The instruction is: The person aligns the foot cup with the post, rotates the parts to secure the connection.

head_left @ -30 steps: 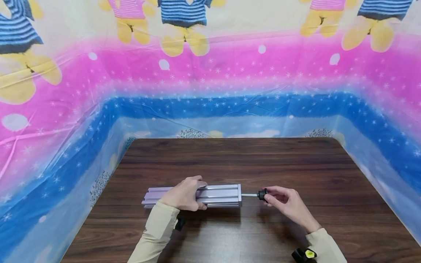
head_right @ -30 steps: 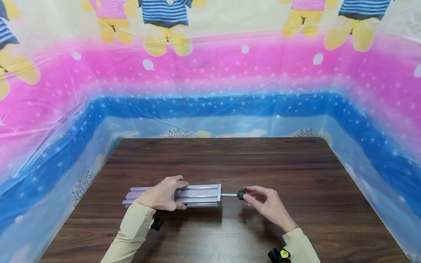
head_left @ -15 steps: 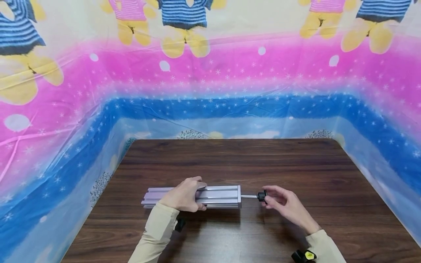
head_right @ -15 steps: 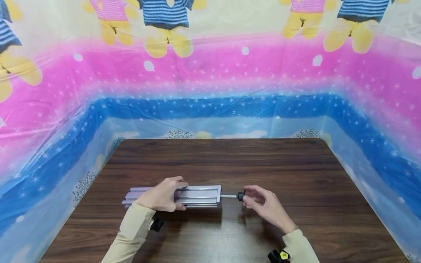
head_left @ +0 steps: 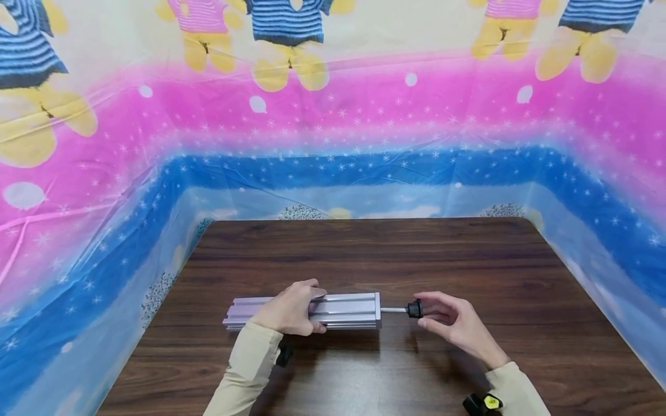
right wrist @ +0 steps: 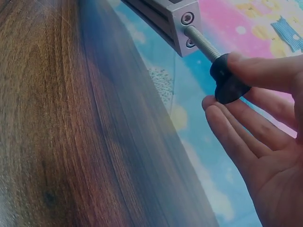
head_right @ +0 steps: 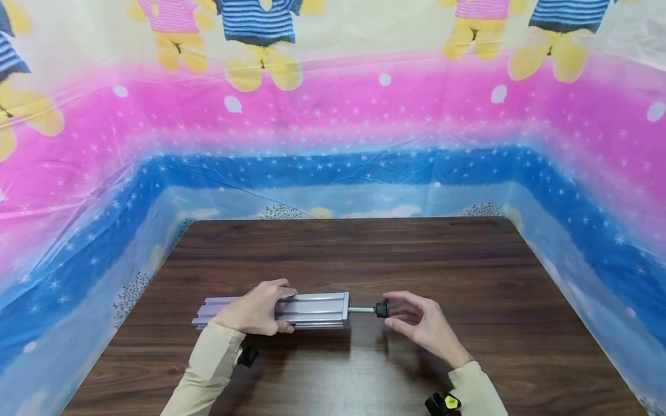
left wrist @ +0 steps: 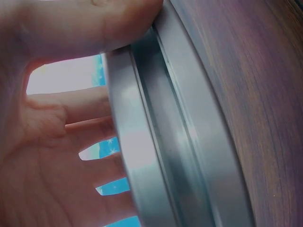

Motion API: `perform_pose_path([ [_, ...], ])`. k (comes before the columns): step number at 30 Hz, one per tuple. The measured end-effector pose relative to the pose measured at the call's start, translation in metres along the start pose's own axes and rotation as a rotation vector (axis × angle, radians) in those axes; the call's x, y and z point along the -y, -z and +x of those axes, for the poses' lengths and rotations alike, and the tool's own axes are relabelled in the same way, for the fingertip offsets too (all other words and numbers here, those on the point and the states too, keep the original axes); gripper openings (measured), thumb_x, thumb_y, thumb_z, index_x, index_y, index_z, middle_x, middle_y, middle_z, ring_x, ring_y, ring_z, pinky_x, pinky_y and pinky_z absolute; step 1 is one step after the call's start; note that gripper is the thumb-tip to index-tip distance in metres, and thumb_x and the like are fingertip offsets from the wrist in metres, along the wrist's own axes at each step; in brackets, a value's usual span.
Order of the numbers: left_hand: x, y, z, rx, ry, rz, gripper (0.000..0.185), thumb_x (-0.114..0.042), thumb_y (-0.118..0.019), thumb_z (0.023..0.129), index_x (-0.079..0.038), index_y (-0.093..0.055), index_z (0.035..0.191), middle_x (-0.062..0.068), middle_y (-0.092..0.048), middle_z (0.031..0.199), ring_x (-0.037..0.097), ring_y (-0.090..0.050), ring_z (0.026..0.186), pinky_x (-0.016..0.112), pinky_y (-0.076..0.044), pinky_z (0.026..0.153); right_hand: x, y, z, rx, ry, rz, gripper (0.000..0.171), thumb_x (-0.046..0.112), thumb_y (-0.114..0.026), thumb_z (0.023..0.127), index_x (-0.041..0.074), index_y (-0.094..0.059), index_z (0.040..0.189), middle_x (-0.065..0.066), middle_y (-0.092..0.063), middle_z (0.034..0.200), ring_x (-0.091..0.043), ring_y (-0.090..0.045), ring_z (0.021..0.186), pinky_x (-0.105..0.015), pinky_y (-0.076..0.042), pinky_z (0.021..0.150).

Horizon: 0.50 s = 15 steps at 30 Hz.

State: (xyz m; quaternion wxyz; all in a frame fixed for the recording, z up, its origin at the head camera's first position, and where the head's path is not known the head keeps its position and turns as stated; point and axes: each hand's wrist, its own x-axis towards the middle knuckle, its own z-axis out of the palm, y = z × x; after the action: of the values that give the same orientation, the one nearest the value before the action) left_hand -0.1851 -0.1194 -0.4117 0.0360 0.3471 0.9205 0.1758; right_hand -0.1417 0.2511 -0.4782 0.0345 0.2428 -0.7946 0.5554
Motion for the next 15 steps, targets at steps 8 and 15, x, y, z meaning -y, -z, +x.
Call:
perform_pose_path([
  [8, -0.0014, 0.0008, -0.002, -0.008, 0.003, 0.009, 0.064, -0.027, -0.09, 0.072, 0.003, -0.068, 0.124, 0.012, -0.063, 0.112, 0.024, -0.059, 0.093, 0.042, -0.052, 0.083, 0.0045, -0.001, 0.0009, -0.017, -0.096, -0.044, 0.035, 0.013, -0.067, 0.098, -0.001, -0.064, 0.13, -0.015, -0.074, 0.111, -0.014, -0.074, 0.089, -0.031, -0.059, 0.077],
  [15, -0.0034, 0.0005, -0.0031, -0.02, 0.005, 0.02, 0.066, -0.027, -0.09, 0.072, 0.003, -0.067, 0.126, 0.014, -0.063, 0.115, 0.027, -0.061, 0.098, 0.045, -0.053, 0.086, 0.0046, -0.0019, 0.0023, -0.003, -0.171, -0.026, 0.029, 0.02, -0.059, 0.104, -0.003, -0.069, 0.118, -0.011, -0.077, 0.088, -0.029, -0.074, 0.076, -0.04, -0.06, 0.071],
])
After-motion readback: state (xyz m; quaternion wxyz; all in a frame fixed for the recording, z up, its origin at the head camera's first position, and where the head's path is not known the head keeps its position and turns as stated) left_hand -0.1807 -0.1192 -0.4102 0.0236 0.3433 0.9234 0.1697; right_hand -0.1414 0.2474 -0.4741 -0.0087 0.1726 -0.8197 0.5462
